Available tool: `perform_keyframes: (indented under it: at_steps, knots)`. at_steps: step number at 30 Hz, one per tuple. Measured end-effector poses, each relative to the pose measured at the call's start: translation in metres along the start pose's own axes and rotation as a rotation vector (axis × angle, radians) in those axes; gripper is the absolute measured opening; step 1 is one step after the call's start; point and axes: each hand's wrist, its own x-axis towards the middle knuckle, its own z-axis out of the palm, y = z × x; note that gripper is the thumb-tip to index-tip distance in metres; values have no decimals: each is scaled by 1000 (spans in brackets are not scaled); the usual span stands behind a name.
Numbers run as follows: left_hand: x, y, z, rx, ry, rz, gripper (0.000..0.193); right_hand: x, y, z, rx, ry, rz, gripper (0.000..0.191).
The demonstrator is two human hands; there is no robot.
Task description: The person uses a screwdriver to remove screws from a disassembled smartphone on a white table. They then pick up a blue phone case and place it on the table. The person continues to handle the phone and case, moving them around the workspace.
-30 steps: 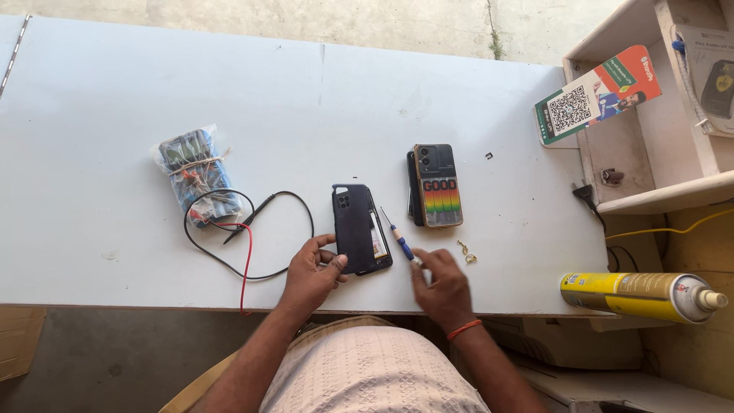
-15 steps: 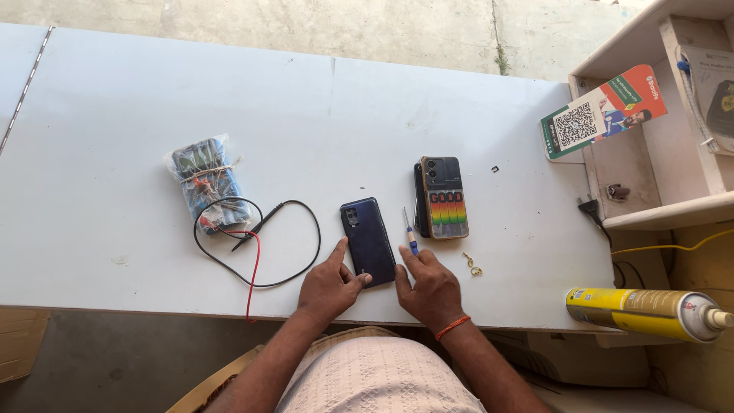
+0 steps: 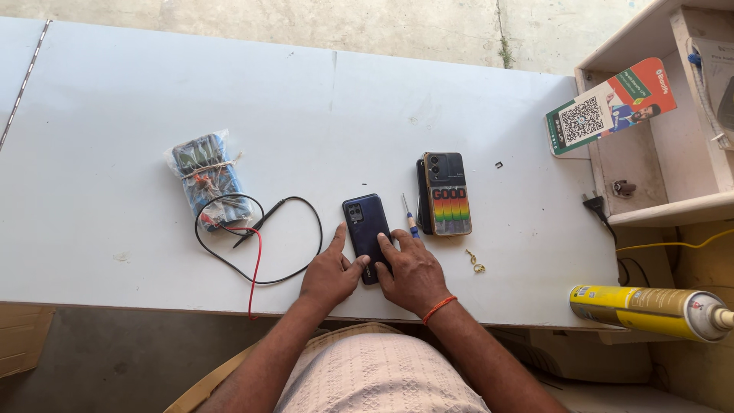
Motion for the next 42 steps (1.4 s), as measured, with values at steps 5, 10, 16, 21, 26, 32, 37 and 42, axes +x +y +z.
perform_keyframes:
  at_steps: [5,10,16,21,26,32,37,42]
  knots:
    - [14,4,-12,-10,-39,-41,88,10,-3,0,-48,-74,10,55]
    - [34,18,-31,-70,36,-42,72,13,-6,-3,-44,-88,16,55]
    - [43,33,-40,-180,-2,-207,53,9,-9,-2,-55,-96,36,57]
    - [42,32,-36,-157,25,-179,50,6,-10,0,-55,-114,72,56]
    - [43,33,-35,-112,76,-156,48,5,-10,-1,-31,-59,47,56]
    - [44,29,-31,-213,119,-159,43,5,-11,0,-12,-97,79,57]
    - [47,26,-29,-190,136,-146,41,8,-12,-2,24,-78,73,57]
    - [51,25,-26,-201,173,-139,38,10,-15,-5,31,-140,99,58]
